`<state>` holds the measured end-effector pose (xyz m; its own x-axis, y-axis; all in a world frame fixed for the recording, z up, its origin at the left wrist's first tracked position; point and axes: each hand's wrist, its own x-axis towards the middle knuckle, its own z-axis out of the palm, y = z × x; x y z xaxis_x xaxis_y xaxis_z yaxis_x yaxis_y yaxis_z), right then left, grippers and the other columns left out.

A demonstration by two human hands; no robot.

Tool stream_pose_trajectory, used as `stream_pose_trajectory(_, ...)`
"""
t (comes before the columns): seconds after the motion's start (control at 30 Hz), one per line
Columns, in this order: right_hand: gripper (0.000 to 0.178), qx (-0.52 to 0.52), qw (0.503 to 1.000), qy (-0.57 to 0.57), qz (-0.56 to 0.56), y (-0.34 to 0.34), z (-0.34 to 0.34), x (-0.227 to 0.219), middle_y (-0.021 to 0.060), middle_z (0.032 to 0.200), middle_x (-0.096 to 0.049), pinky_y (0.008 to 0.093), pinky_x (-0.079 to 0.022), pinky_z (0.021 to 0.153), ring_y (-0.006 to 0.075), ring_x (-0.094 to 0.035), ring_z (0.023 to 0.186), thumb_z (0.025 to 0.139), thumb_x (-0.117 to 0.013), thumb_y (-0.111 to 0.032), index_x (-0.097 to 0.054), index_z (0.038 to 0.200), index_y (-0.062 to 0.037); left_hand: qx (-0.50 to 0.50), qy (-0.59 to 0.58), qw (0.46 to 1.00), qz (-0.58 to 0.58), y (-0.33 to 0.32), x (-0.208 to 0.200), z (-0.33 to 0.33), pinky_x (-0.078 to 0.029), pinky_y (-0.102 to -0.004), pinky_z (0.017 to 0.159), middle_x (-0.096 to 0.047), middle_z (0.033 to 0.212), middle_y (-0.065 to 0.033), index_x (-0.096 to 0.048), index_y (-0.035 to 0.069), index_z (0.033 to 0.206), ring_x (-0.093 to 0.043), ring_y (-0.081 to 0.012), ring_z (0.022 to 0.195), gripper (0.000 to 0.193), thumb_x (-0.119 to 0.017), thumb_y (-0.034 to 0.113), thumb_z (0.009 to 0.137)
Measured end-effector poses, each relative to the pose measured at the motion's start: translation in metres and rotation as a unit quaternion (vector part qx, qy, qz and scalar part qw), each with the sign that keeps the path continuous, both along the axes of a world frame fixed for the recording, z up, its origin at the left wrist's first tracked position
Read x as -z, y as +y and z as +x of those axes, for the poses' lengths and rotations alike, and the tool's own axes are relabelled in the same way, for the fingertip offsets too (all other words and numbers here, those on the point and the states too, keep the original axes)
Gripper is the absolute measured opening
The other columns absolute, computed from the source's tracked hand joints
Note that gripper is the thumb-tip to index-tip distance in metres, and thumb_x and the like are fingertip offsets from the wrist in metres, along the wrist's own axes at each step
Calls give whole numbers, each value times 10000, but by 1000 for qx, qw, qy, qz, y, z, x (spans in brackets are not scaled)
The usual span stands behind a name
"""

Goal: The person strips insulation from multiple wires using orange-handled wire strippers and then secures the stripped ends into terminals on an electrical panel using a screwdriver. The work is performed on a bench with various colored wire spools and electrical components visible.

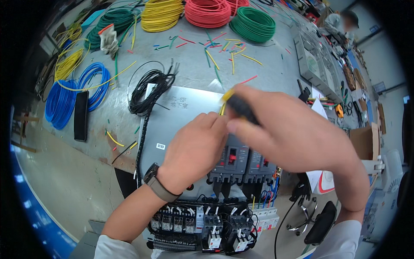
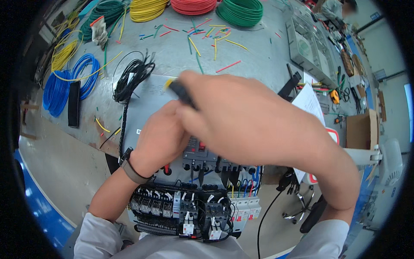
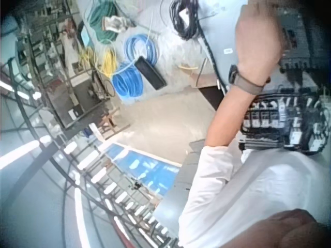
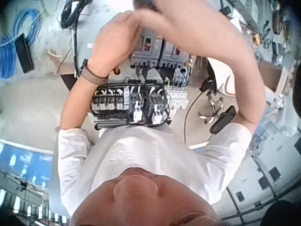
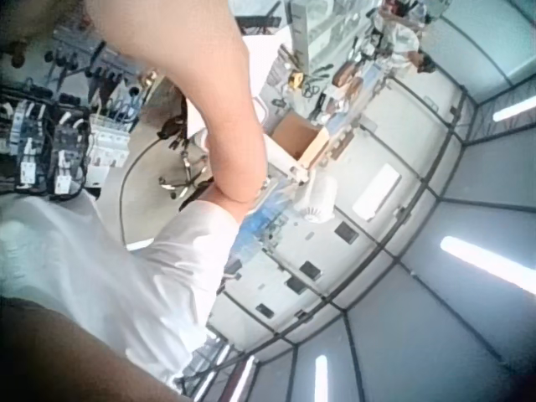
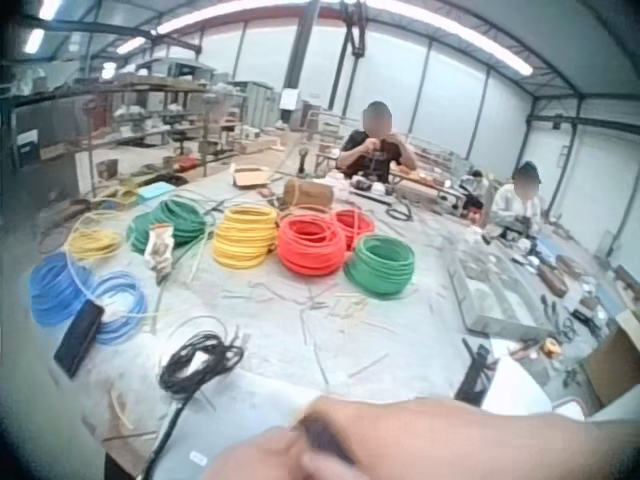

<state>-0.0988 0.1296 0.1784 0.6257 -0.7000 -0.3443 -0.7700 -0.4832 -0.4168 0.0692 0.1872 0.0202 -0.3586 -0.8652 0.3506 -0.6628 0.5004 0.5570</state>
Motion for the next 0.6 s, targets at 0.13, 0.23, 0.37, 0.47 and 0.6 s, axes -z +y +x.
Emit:
stream_pose_trajectory(0.13,268,-205,977,10,-63,0,-3,-19,141,1027,-676,453,-526,800,392,-666,923,866,-679,-93,-643,1129,-55,-2,22,999,46,8,3,0,-550,-506,836,-689,1095,-190,-623,41,1167,-647,-433,1054,283,-672,122,899)
stream_pose_trajectory(0.23,257,-260,953,-16,-154,15,4,-9,100,1059,-671,429,-514,877,331,-643,994,769,-718,-129,-685,1016,-66,-33,91,994,48,2,33,0,-540,-517,866,-694,1116,-206,-640,60,1220,-637,-458,1090,353,-702,140,882)
stream_pose_trajectory(0.37,310,-278,927,-54,-245,21,-10,2,96,1199,-672,409,-505,975,303,-626,1124,734,-748,-165,-718,1025,-64,1,177,983,49,-9,31,-9,-525,-515,885,-676,1132,-193,-680,40,1143,-622,-451,1089,292,-714,115,862)
stream_pose_trajectory(0.47,448,-139,928,-205,-280,21,-32,31,136,1347,-650,429,-517,1007,332,-629,1218,798,-794,-114,-663,1223,-53,19,182,983,3,-7,1,-7,-511,-469,843,-646,1065,-145,-712,40,1063,-607,-391,976,209,-703,13,856)
stream_pose_trajectory(0.6,413,-21,939,-289,-187,18,-45,59,144,1186,-681,441,-533,936,356,-654,1102,815,-821,-93,-663,1194,-45,13,92,995,22,-8,-8,4,-531,-422,860,-673,1049,-110,-743,34,1047,-665,-305,988,216,-746,-3,834)
